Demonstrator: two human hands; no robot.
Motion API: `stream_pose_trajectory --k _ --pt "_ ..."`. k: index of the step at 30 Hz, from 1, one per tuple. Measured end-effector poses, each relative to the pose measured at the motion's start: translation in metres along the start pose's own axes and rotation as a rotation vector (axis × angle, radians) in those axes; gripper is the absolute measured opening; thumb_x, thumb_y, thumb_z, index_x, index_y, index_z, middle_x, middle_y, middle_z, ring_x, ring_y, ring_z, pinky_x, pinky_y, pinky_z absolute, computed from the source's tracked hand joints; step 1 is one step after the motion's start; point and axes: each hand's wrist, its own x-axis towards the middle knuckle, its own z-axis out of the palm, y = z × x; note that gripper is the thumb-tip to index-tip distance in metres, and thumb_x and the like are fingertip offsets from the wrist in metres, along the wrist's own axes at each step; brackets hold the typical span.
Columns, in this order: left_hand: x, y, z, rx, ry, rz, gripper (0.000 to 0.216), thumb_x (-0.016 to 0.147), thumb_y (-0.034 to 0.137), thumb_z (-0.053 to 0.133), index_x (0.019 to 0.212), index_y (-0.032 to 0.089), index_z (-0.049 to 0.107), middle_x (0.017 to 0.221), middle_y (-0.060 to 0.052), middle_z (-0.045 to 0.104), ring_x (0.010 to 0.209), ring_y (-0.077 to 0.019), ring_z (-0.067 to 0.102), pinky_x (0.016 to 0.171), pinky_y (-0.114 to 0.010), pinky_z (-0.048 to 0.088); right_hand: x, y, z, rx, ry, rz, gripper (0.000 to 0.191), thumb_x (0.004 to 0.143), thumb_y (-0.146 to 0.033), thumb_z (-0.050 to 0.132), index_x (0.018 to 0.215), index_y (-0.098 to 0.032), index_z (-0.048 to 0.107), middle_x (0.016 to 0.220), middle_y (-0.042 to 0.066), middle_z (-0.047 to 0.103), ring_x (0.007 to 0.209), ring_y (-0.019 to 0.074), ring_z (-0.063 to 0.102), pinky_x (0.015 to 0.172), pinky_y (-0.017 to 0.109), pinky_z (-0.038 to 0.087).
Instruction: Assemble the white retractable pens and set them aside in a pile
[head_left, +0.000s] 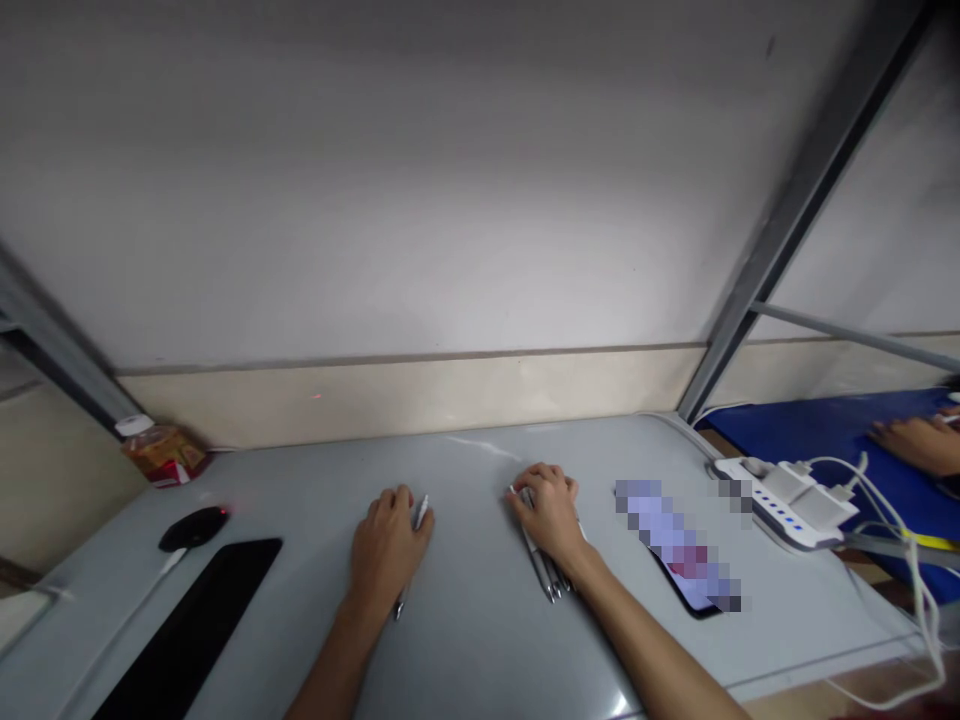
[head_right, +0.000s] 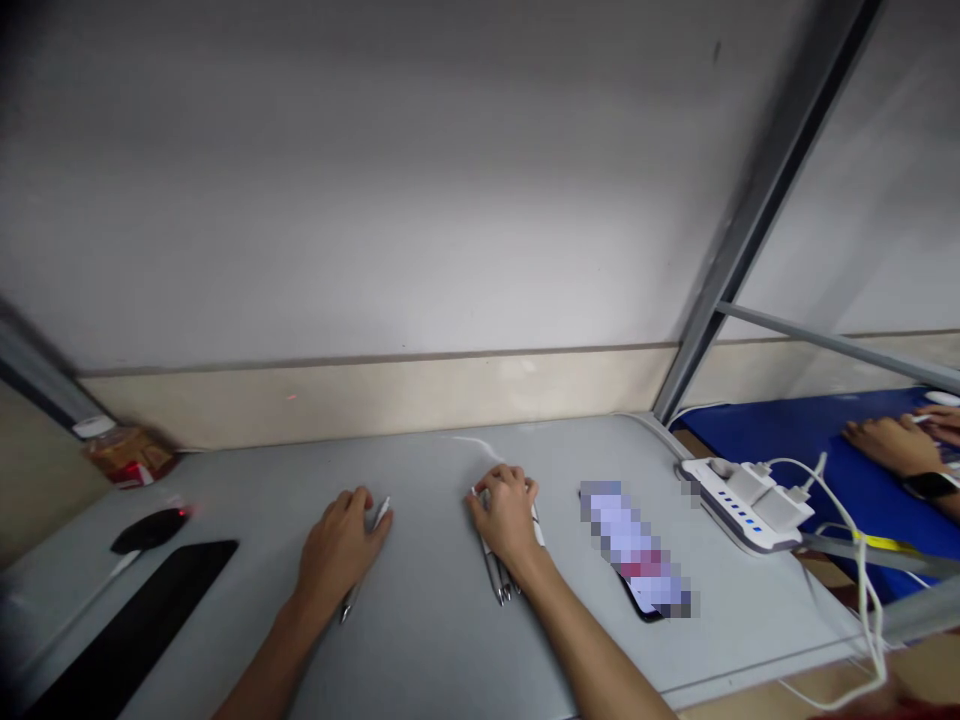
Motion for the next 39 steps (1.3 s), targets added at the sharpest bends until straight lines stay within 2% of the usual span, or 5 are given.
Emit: stream_pose_trajectory --k 17,21,28,35,39 --pt "0.001 -0.004 0.001 -0.076 -0.050 0.018 0.026 0.087 0.037 0.043 0.074 0.019 0.055 0.083 -0.006 0.061 0.080 -0.0190 0.059 0.068 -0.029 0.039 0.004 0.012 0.003 -0.095 -0.135 -0.019 0.019 0.077 -0.029 0.069 0.095 -0.024 0.071 0.105 0.007 0.065 0.103 0.0237 0.051 0.091 0.040 0.024" --pt "0.002 0.001 0.003 -0.360 -0.042 0.033 0.024 0.086 0.037 0.046 0.070 0.020 0.051 0.070 -0.001 0.059 0.068 -0.0144 0.056 0.065 -0.026 0.039 0.003 0.009 0.002 -0.061 -0.108 -0.035 0.020 0.077 -0.028 0.069 0.097 -0.023 0.071 0.106 0.007 0.065 0.106 0.0248 0.051 0.093 0.042 0.023" --pt "0.005 0.009 -0.002 -1.078 -0.251 0.025 0.033 0.082 0.050 0.050 0.083 0.018 0.056 0.071 0.000 0.060 0.063 -0.0128 0.057 0.060 -0.023 0.045 -0.005 -0.009 -0.001 0.087 -0.074 -0.198 0.030 0.082 -0.030 0.065 0.112 -0.026 0.065 0.116 0.008 0.062 0.111 0.0248 0.050 0.096 0.041 0.026" --pt "-0.009 0.030 -0.007 -1.017 -0.251 0.395 0.018 0.082 0.036 0.059 0.089 0.020 0.067 0.097 -0.003 0.059 0.078 -0.0114 0.056 0.068 -0.022 0.045 -0.013 -0.021 -0.003 0.317 -0.318 -0.390 0.023 0.089 -0.038 0.057 0.103 -0.023 0.069 0.091 0.004 0.072 0.082 0.0180 0.064 0.079 0.028 0.039" --pt "-0.012 0.033 0.001 -0.953 -0.232 0.414 0.017 0.083 0.030 0.059 0.096 0.022 0.063 0.091 -0.002 0.060 0.076 -0.0120 0.056 0.069 -0.024 0.045 -0.011 -0.017 0.000 0.353 -0.317 -0.326 0.023 0.092 -0.032 0.051 0.090 -0.019 0.071 0.081 0.003 0.071 0.070 0.0142 0.061 0.066 0.023 0.038"
